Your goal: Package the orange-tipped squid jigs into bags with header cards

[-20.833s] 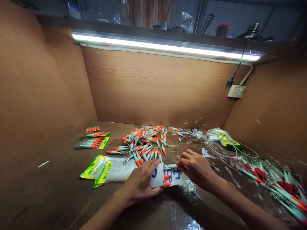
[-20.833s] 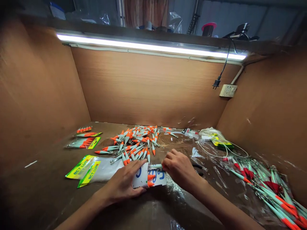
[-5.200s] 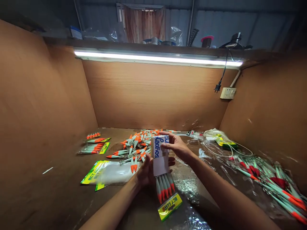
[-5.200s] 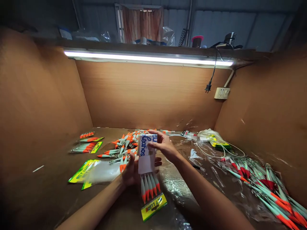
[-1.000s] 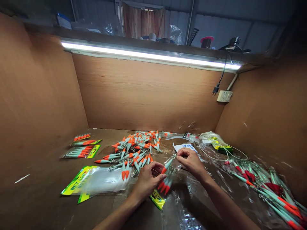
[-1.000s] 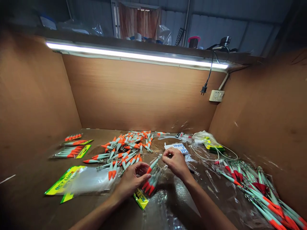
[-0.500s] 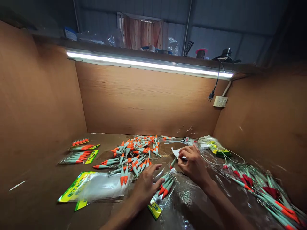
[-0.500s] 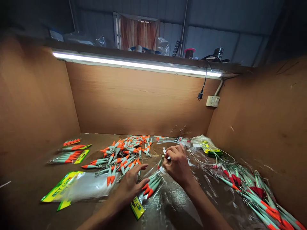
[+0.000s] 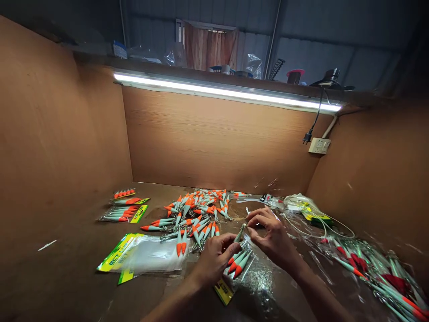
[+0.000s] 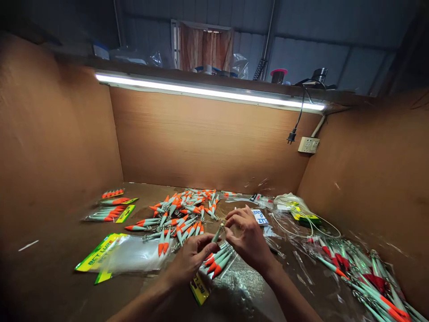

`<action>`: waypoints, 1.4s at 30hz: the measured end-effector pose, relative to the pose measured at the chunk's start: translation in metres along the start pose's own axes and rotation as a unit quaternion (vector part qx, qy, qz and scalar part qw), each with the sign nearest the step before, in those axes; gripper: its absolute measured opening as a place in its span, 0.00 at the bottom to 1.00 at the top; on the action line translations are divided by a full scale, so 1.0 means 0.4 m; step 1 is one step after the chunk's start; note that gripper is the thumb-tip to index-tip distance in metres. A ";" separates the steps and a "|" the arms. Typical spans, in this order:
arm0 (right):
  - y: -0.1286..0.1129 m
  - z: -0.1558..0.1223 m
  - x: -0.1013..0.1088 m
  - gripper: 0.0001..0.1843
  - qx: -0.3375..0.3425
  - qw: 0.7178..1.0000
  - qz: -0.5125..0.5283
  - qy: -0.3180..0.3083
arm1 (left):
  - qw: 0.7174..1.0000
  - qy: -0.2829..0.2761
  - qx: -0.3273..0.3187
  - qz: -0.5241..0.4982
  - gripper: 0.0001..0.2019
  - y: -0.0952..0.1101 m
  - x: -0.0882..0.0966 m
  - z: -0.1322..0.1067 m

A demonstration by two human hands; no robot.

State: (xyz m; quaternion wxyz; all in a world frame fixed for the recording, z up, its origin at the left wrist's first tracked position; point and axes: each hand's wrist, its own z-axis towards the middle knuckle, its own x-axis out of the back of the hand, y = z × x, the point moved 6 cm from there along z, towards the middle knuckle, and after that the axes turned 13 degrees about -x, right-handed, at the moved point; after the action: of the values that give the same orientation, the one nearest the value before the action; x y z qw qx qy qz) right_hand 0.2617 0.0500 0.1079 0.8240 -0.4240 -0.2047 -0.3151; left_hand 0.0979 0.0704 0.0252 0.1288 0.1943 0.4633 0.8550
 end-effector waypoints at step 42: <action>0.013 -0.047 -0.053 0.07 -0.078 0.991 0.102 0.041 | 0.997 0.080 0.014 0.018 0.09 -0.019 0.018 -0.003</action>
State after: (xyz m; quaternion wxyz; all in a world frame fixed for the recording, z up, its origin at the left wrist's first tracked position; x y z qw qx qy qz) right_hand 0.2514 0.0442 0.0818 0.8240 -0.4923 -0.1016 -0.2614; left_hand 0.0915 0.0766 0.0198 0.0734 0.1357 0.4800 0.8636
